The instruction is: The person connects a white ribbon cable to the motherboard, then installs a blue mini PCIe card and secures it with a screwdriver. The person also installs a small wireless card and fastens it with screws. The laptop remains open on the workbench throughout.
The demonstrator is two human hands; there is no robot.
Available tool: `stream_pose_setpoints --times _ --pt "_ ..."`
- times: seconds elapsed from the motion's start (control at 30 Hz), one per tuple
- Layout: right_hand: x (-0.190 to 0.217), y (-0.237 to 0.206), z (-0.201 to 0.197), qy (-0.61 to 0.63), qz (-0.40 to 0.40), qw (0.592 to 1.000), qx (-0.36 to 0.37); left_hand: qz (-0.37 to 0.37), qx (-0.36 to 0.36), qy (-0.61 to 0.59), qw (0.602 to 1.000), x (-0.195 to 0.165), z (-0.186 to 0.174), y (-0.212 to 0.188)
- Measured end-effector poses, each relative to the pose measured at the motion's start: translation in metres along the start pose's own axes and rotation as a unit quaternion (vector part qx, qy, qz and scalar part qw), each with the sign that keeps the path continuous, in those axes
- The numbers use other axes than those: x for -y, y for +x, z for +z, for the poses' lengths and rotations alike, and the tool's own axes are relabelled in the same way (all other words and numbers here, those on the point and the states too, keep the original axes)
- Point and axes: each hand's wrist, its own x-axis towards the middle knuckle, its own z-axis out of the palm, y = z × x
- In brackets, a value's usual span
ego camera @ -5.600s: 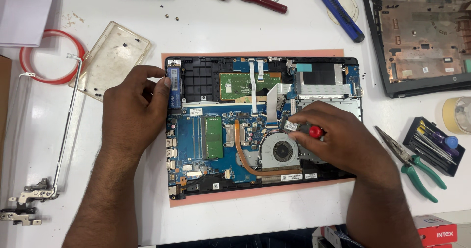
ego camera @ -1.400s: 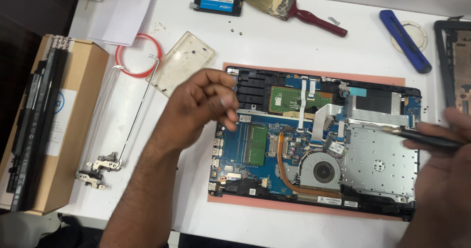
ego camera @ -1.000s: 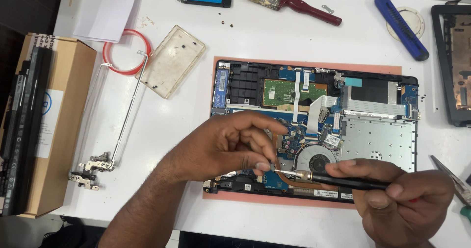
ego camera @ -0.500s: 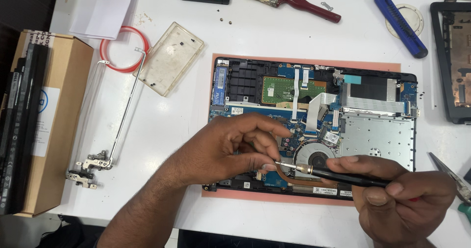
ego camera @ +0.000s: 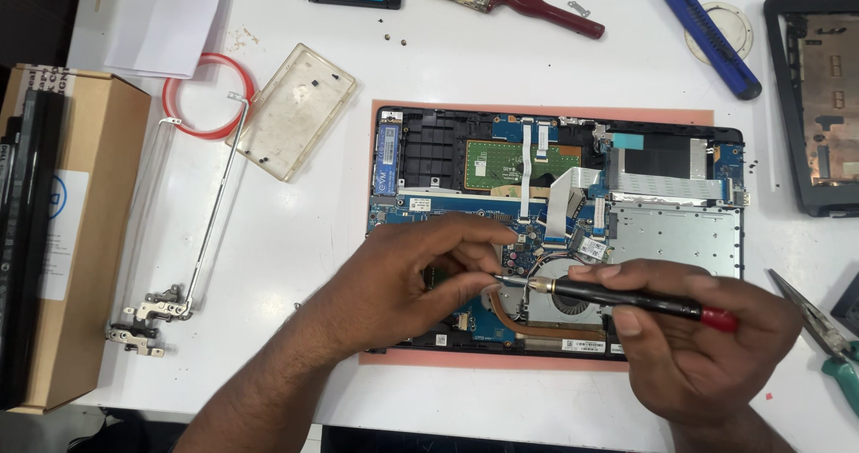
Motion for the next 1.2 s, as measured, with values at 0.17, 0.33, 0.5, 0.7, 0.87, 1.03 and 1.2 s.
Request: stream_pose_setpoints --times 0.17,0.33,0.5,0.7,0.87,1.03,1.2 --pt "-0.002 0.0 0.0 -0.057 -0.011 0.998 0.004 0.042 -0.011 0.049 0.998 0.001 0.007 0.001" --pt "-0.004 -0.006 -0.005 -0.059 -0.002 0.998 -0.015 0.011 -0.004 0.082 0.997 -0.007 0.008 0.006" --pt "-0.018 -0.009 -0.026 -0.024 -0.002 0.995 -0.101 0.002 -0.083 0.138 0.987 -0.014 0.001 0.001" --pt "-0.031 -0.009 -0.057 -0.108 -0.034 0.987 -0.117 0.042 -0.163 0.228 0.959 -0.01 -0.009 0.001" --pt "-0.035 -0.001 -0.06 -0.179 -0.078 0.979 -0.066 0.123 -0.121 0.373 0.911 -0.004 0.004 0.006" --pt "-0.037 0.004 -0.054 -0.189 -0.087 0.978 -0.034 0.09 -0.095 0.397 0.908 -0.001 0.007 0.007" --pt "-0.039 0.006 -0.053 -0.195 -0.082 0.976 -0.045 0.13 -0.071 0.47 0.87 -0.002 0.025 0.012"
